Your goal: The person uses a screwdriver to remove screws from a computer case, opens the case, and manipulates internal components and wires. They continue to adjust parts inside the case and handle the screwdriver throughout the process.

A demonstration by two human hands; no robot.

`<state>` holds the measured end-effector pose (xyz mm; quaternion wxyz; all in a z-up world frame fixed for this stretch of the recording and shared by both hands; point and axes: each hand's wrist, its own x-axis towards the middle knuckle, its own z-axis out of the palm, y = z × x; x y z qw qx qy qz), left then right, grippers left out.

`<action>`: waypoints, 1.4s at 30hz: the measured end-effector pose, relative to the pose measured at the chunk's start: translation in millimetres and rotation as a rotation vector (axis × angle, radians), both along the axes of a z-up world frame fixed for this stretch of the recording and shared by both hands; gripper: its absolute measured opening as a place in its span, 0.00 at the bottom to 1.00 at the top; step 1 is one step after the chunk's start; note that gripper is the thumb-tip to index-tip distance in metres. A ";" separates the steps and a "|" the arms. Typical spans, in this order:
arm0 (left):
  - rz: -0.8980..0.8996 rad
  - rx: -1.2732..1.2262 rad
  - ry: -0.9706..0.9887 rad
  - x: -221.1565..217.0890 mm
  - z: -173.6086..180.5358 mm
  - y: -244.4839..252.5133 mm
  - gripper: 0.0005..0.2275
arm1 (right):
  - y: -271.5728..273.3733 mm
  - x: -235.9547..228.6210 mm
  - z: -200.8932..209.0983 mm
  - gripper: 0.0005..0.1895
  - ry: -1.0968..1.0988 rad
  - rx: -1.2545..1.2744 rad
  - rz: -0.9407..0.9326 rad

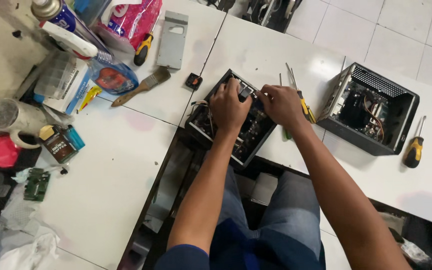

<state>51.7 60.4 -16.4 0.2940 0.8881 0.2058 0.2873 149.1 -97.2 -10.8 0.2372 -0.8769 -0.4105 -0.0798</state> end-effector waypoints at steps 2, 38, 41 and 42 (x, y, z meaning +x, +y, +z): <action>0.000 0.000 0.010 -2.1 -2.6 -1.8 0.23 | -2.1 0.7 -2.8 0.09 0.009 0.007 0.006; -0.499 0.271 0.250 -51.0 14.6 20.6 0.18 | -41.7 -18.1 0.3 0.08 0.410 0.043 -0.085; -0.668 0.277 0.416 -62.1 25.5 32.8 0.37 | -43.8 -22.1 6.0 0.08 0.273 0.020 -0.061; -0.723 0.318 0.505 -64.3 28.9 36.2 0.37 | -47.3 -25.5 7.7 0.08 0.219 0.042 -0.070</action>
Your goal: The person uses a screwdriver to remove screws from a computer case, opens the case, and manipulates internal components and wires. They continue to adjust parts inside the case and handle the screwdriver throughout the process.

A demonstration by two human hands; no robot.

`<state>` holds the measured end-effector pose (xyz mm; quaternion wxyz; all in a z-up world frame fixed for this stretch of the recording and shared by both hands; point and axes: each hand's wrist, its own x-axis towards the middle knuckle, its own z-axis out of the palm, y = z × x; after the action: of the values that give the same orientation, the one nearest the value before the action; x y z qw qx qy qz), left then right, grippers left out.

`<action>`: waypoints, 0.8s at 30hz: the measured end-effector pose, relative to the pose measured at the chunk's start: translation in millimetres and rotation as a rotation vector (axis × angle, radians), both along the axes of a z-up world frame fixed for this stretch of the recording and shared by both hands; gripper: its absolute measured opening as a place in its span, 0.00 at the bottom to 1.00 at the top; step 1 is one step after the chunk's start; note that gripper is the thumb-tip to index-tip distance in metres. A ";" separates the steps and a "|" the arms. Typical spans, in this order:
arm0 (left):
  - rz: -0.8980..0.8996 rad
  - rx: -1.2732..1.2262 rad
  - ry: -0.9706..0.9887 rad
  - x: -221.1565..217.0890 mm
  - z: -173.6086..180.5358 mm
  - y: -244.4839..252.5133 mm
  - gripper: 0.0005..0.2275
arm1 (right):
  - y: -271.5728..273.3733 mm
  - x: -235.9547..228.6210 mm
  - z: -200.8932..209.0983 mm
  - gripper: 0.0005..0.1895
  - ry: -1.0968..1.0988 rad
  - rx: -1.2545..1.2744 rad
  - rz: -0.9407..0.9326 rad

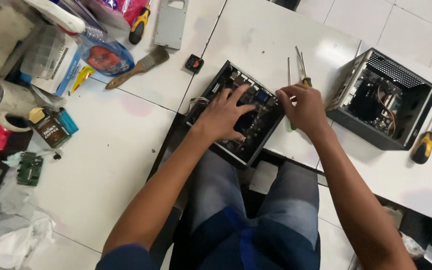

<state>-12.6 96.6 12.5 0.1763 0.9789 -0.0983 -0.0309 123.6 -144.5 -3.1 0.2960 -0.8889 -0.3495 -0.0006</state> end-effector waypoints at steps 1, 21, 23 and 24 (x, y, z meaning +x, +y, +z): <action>-0.051 0.057 0.079 -2.7 3.4 4.4 0.36 | -2.1 -3.0 1.8 0.08 -0.055 0.019 -0.009; 0.479 0.017 0.214 6.1 6.2 -23.3 0.34 | -74.5 -53.5 -23.0 0.27 -0.121 -0.155 -0.302; 0.479 0.062 0.224 -1.6 8.7 -24.2 0.35 | -73.5 -52.2 -16.7 0.26 -0.088 -0.085 -0.311; 0.370 0.030 0.027 -6.8 13.5 -25.0 0.31 | -71.4 -52.6 -9.1 0.27 -0.103 -0.063 -0.299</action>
<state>-19.4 71.7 26.0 0.1658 0.9823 0.0865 -0.0126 71.1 -215.9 -12.3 0.2463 -0.9387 -0.2278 -0.0794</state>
